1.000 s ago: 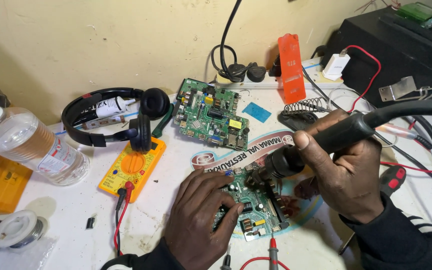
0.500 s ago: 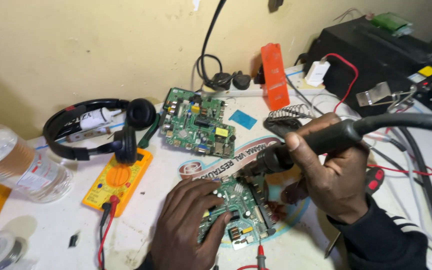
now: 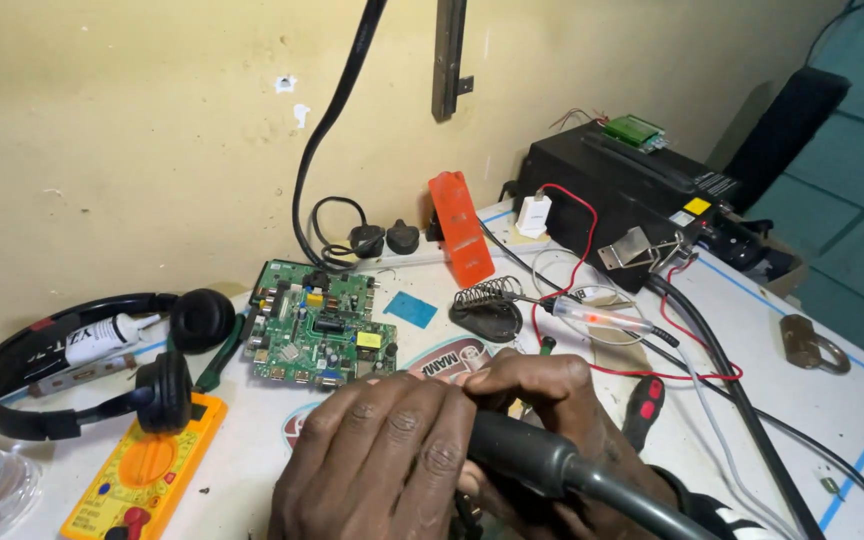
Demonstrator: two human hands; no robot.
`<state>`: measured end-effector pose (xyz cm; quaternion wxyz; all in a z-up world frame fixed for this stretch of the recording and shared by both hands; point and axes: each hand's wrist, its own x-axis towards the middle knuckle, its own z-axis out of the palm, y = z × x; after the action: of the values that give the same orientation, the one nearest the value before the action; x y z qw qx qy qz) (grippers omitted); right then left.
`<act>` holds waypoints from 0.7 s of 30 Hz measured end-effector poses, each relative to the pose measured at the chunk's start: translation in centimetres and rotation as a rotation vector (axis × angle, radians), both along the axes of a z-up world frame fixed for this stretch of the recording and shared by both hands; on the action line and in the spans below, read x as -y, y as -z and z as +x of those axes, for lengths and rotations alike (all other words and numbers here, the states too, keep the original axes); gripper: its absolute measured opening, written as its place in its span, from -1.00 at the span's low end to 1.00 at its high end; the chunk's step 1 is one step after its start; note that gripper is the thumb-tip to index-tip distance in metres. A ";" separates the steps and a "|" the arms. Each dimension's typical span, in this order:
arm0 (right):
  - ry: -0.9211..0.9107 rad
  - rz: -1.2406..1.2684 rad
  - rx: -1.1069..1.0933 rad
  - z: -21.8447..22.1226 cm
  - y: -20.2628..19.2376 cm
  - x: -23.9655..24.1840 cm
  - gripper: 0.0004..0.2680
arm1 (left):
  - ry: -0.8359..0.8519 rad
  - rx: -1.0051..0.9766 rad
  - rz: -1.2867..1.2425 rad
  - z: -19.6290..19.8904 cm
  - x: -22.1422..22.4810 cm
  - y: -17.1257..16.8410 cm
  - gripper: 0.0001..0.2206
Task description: Repairing electronic circuit boards using a hot air rework station and testing with a multimeter.
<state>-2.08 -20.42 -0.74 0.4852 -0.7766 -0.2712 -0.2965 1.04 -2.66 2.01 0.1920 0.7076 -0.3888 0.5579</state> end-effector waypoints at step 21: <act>1.126 0.593 -0.449 10.9 4.2 31.6 -0.89 | -0.066 0.248 0.057 -1.1 0.9 3.5 -0.95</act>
<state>8.83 -52.03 -4.91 0.4938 -0.6761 0.3754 -0.3977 -0.09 -3.56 -1.50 0.1039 0.6507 -0.4017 0.6359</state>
